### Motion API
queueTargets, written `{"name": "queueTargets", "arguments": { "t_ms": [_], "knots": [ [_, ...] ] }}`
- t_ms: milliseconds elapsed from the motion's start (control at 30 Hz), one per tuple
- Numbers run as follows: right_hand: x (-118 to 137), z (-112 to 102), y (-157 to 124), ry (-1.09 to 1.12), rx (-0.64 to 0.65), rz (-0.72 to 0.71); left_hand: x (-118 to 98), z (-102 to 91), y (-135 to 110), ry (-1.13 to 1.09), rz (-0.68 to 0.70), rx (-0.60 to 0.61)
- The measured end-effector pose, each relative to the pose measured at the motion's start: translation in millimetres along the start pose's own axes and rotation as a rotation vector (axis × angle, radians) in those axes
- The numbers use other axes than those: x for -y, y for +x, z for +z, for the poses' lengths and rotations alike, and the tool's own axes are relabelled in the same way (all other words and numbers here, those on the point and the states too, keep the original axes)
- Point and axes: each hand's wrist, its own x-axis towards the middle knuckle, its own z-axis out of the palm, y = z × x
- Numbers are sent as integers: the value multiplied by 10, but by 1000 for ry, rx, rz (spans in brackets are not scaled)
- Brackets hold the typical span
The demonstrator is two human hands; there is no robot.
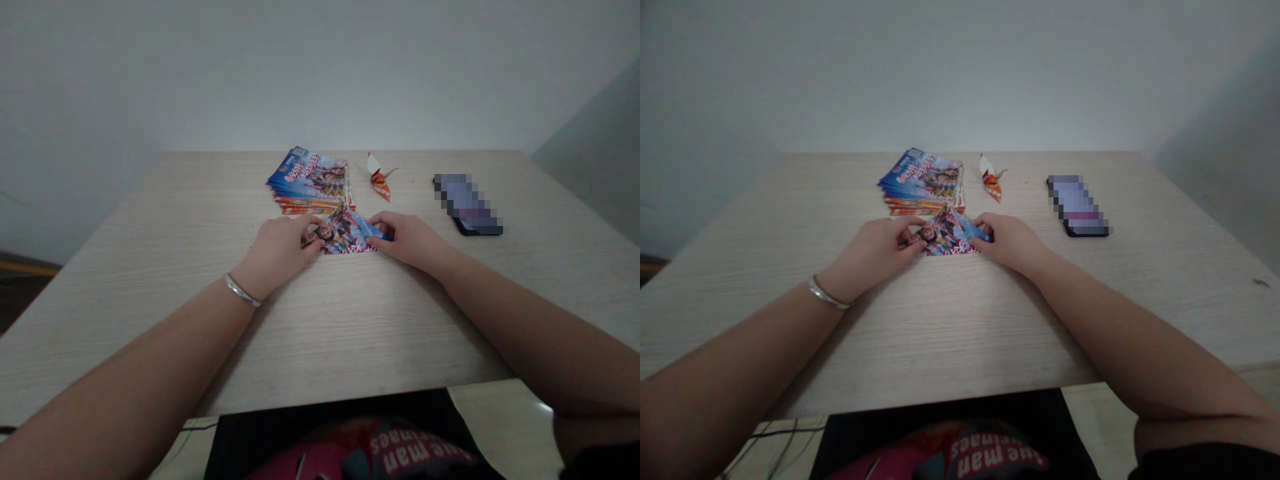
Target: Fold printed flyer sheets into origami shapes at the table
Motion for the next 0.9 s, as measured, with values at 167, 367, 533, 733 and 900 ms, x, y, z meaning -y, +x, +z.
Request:
{"name": "queueTargets", "arguments": {
  "t_ms": [167, 367, 533, 733, 900],
  "knots": [
    [1, 16, -21, 188, -27, -35, 8, 15, 13, -129, 2, -20],
    [77, -14, -46, 284, -179, -255, -10, 24, 18, -337, 127, -106],
    [57, -23, -79, 376, -92, -255, 37, 26, 21, -299, 272, -42],
    [-20, -11, -74, 429, -84, -146, 81, 38, 38, -235, 238, -35],
    [-46, 34, -26, 521, -160, -59, 49, 57, 23, -384, 137, -105]
  ]
}}
